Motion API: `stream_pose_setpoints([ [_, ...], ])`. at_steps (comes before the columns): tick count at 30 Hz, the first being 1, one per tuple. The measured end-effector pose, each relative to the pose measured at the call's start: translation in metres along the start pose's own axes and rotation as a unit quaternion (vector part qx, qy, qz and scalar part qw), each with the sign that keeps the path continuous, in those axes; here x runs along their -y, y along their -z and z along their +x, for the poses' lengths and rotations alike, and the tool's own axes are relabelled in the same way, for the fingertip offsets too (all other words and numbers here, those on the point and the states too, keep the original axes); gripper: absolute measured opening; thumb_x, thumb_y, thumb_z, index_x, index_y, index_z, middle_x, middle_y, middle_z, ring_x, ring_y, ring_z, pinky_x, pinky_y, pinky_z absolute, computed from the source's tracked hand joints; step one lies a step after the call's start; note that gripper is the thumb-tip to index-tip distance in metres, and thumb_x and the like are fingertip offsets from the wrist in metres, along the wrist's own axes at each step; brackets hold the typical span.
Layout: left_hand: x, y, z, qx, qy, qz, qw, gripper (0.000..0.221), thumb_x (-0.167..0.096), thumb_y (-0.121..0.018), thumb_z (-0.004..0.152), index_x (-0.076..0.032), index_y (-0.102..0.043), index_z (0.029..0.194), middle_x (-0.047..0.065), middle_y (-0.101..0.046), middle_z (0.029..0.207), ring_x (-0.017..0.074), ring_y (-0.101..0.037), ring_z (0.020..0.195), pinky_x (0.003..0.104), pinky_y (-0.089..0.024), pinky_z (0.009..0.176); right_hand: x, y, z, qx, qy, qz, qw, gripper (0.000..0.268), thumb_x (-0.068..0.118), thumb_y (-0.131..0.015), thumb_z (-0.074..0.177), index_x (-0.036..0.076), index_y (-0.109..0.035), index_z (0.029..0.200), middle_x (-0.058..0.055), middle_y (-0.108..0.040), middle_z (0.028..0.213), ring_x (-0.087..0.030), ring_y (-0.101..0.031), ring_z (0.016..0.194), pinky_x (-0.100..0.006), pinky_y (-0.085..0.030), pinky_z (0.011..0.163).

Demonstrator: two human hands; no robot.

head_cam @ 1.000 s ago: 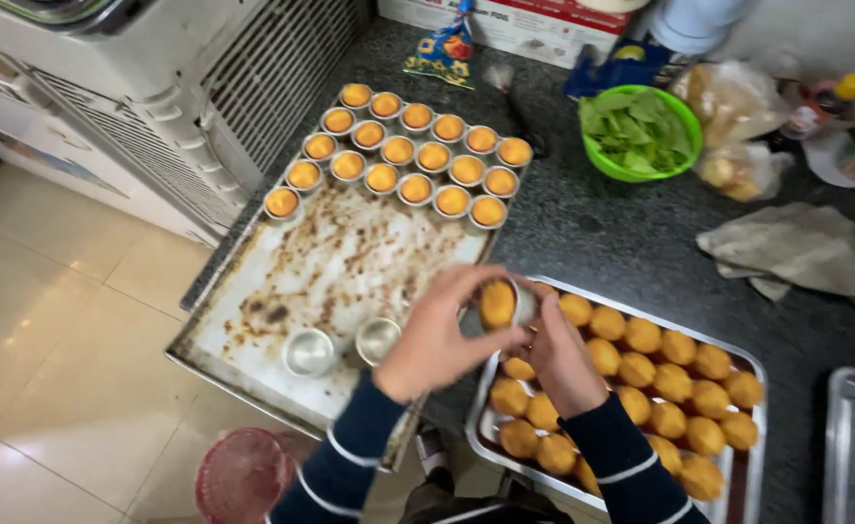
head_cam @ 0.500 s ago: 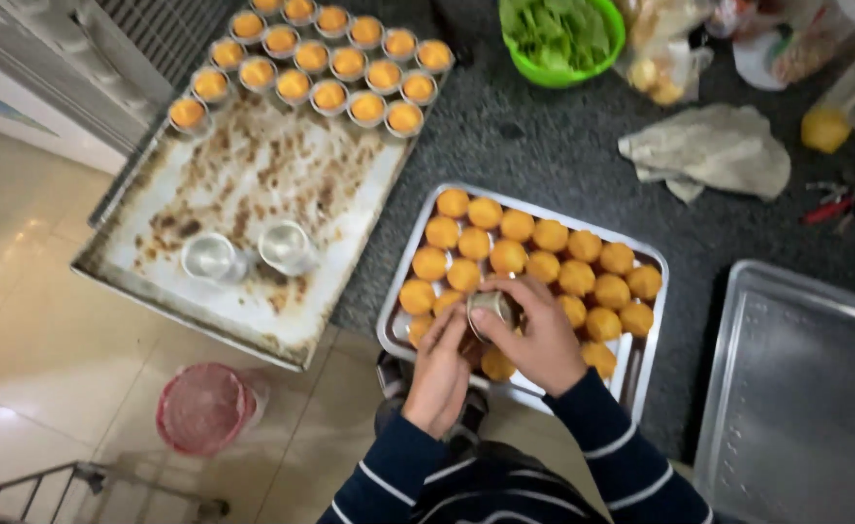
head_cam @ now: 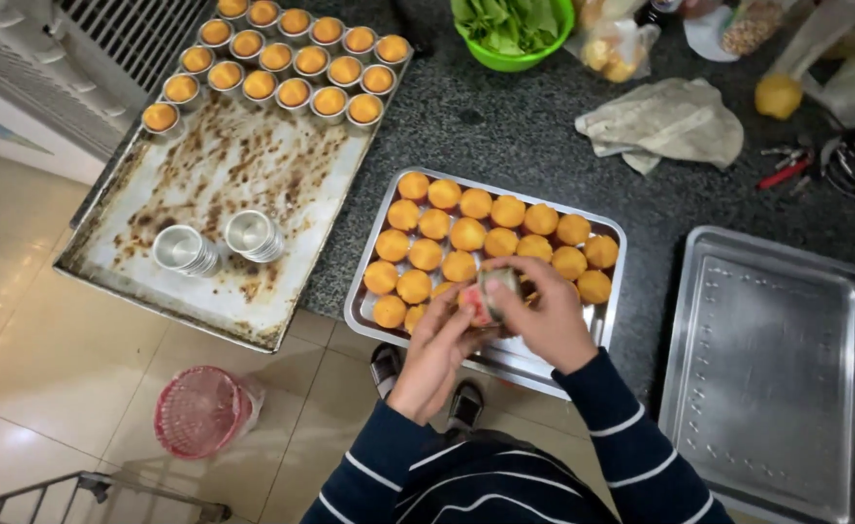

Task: Removing baked cupcakes from individual metal molds and arranging them onto a metal tray.

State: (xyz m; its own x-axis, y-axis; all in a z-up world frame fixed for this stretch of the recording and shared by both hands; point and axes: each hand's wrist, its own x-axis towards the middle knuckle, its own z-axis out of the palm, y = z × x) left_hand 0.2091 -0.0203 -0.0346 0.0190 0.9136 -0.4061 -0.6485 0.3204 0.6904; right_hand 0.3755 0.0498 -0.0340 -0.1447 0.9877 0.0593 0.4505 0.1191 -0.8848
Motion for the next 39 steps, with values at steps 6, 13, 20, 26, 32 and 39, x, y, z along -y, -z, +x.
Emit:
stream_pose_setpoints([
  [6, 0.019, 0.013, -0.005, 0.031, -0.284, 0.549, 0.785, 0.075, -0.026, -0.089, 0.096, -0.004, -0.060, 0.161, 0.020, -0.074, 0.122, 0.0407, -0.073, 0.120, 0.046, -0.062, 0.101, -0.049, 0.037, -0.004, -0.120, -0.182, 0.151, 0.964, 0.034, 0.037, -0.076, 0.114, 0.012, -0.080, 0.136, -0.012, -0.075, 0.116, -0.021, -0.067, 0.099, -0.039, -0.063, 0.082],
  [13, 0.056, 0.019, 0.006, 0.123, -0.355, 0.772, 0.512, 0.085, -0.027, -0.083, 0.093, -0.014, -0.052, 0.171, 0.014, -0.071, 0.122, 0.0326, -0.058, 0.120, 0.049, -0.039, 0.108, -0.018, 0.051, -0.019, -0.131, -0.248, 0.169, 0.945, 0.046, 0.047, -0.074, 0.114, 0.007, -0.080, 0.138, -0.009, -0.064, 0.105, -0.019, -0.056, 0.094, -0.032, -0.051, 0.069],
  [20, 0.072, 0.022, 0.022, 0.117, -0.365, 0.820, 0.426, 0.085, -0.023, -0.085, 0.087, -0.008, -0.055, 0.165, 0.015, -0.068, 0.104, 0.0332, -0.056, 0.108, 0.046, -0.036, 0.097, -0.010, 0.053, -0.018, -0.121, -0.261, 0.175, 0.942, 0.050, 0.048, -0.072, 0.114, 0.006, -0.079, 0.141, -0.009, -0.063, 0.105, -0.018, -0.057, 0.093, -0.031, -0.052, 0.067],
  [26, 0.058, 0.016, 0.017, 0.119, -0.383, 0.804, 0.439, 0.083, -0.025, -0.091, 0.085, -0.008, -0.061, 0.160, 0.018, -0.073, 0.099, 0.0354, -0.062, 0.107, 0.049, -0.039, 0.100, -0.019, 0.048, -0.009, -0.123, -0.256, 0.199, 0.938, 0.050, 0.045, -0.074, 0.114, 0.002, -0.079, 0.139, -0.010, -0.059, 0.102, -0.020, -0.057, 0.087, -0.030, -0.049, 0.061],
  [32, 0.009, 0.013, 0.002, 0.066, -0.339, 0.677, 0.650, 0.067, -0.025, -0.085, 0.097, -0.008, -0.062, 0.157, 0.014, -0.082, 0.102, 0.0356, -0.071, 0.103, 0.051, -0.046, 0.101, -0.032, 0.030, 0.007, -0.110, -0.242, 0.209, 0.941, 0.045, 0.043, -0.075, 0.113, 0.004, -0.080, 0.135, -0.013, -0.062, 0.103, -0.026, -0.067, 0.086, -0.032, -0.051, 0.058],
  [39, -0.096, 0.013, -0.003, 0.080, -0.384, 0.552, 0.736, 0.092, -0.028, -0.097, 0.089, 0.001, -0.055, 0.165, 0.032, -0.061, 0.159, 0.0558, -0.058, 0.147, 0.065, -0.045, 0.120, 0.007, -0.048, 0.029, 0.055, -0.245, 0.292, 0.923, 0.044, 0.037, -0.074, 0.112, 0.003, -0.078, 0.139, -0.011, -0.061, 0.106, -0.025, -0.068, 0.083, -0.030, -0.058, 0.055],
])
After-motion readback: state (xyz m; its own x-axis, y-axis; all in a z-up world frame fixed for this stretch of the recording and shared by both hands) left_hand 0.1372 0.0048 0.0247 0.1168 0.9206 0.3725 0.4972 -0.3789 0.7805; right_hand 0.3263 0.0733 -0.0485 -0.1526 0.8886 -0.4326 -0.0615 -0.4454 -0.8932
